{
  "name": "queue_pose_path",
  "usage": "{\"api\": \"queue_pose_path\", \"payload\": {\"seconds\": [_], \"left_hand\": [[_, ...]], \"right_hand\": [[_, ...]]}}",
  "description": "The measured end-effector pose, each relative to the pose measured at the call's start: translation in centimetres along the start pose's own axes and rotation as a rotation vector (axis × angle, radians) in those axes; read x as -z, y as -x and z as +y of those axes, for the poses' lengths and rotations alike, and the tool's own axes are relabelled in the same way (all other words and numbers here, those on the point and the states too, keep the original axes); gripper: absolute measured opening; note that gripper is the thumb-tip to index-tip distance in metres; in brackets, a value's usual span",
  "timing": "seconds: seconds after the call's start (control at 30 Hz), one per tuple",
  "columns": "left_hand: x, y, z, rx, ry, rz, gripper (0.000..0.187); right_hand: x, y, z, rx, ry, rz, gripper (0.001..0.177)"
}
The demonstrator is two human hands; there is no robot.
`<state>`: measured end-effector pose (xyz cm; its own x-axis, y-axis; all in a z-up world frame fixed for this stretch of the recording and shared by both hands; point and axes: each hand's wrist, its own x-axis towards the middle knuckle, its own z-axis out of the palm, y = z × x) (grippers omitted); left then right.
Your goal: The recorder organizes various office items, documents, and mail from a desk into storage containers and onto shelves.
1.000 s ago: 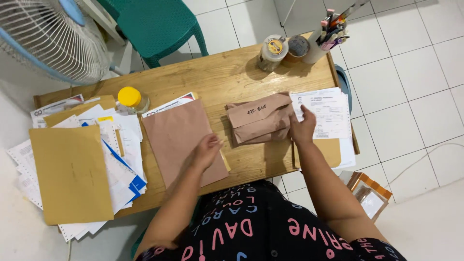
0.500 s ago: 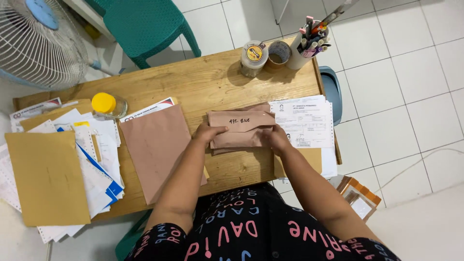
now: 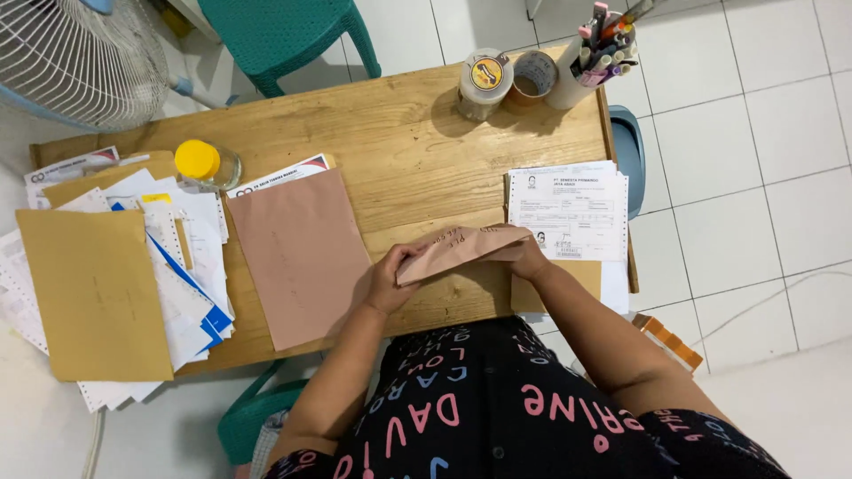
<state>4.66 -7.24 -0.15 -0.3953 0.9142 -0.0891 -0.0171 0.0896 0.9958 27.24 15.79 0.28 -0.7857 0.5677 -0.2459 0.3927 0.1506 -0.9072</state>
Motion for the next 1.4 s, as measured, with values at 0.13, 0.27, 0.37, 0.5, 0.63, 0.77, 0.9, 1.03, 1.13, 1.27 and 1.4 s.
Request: {"api": "queue_pose_path", "payload": {"seconds": [0.13,0.27,0.37,0.5,0.63,0.77,0.9,1.03,1.13,1.27,1.4], "left_hand": [[0.7,-1.8,5.1,0.129,-0.319,-0.076,0.082],[1.4,-3.6,3.9,0.302,-0.396,-0.142,0.076],[1.9,-3.6,2.9,0.432,-0.156,-0.284,0.068],[1.3,-0.3,7.0,0.442,0.223,-0.411,0.078],[0.8,3.9,10.7,0.693,0.653,-0.326,0.086],[-0.9,3.9,10.7,0.794,0.577,-0.491,0.082],[-5.9,3.9,12.9,0.788,0.389,-0.649,0.079],[-14.1,4.4,14.4,0.756,0.361,-0.795,0.079],[-22.4,6.3,16.6,0.870,0.386,-0.743,0.083],[-31.7,8.7,19.5,0.792,0.487,-0.776,0.085],[-39.2,9.2,22.0,0.768,0.544,-0.881,0.087]], "right_hand": [[0.0,-1.2,0.0,0.019,-0.010,-0.032,0.046],[-0.4,-1.8,-0.6,-0.001,0.035,-0.029,0.030],[0.1,0.6,-5.5,-0.051,-0.107,0.118,0.039],[0.5,8.2,-8.9,-0.436,-0.377,0.251,0.043],[-4.6,15.9,-10.9,-0.374,-0.975,0.465,0.055],[-6.8,21.5,-11.2,-0.274,-1.166,0.653,0.062],[-6.0,27.7,-9.5,-0.313,-1.298,0.687,0.064],[-1.6,34.3,-7.3,-0.269,-1.444,0.727,0.065],[3.9,41.0,-5.7,-0.240,-1.467,0.762,0.069],[9.3,50.0,-4.4,-0.106,-1.477,0.733,0.073],[12.7,55.4,-1.6,0.069,-1.501,0.682,0.069]]}}
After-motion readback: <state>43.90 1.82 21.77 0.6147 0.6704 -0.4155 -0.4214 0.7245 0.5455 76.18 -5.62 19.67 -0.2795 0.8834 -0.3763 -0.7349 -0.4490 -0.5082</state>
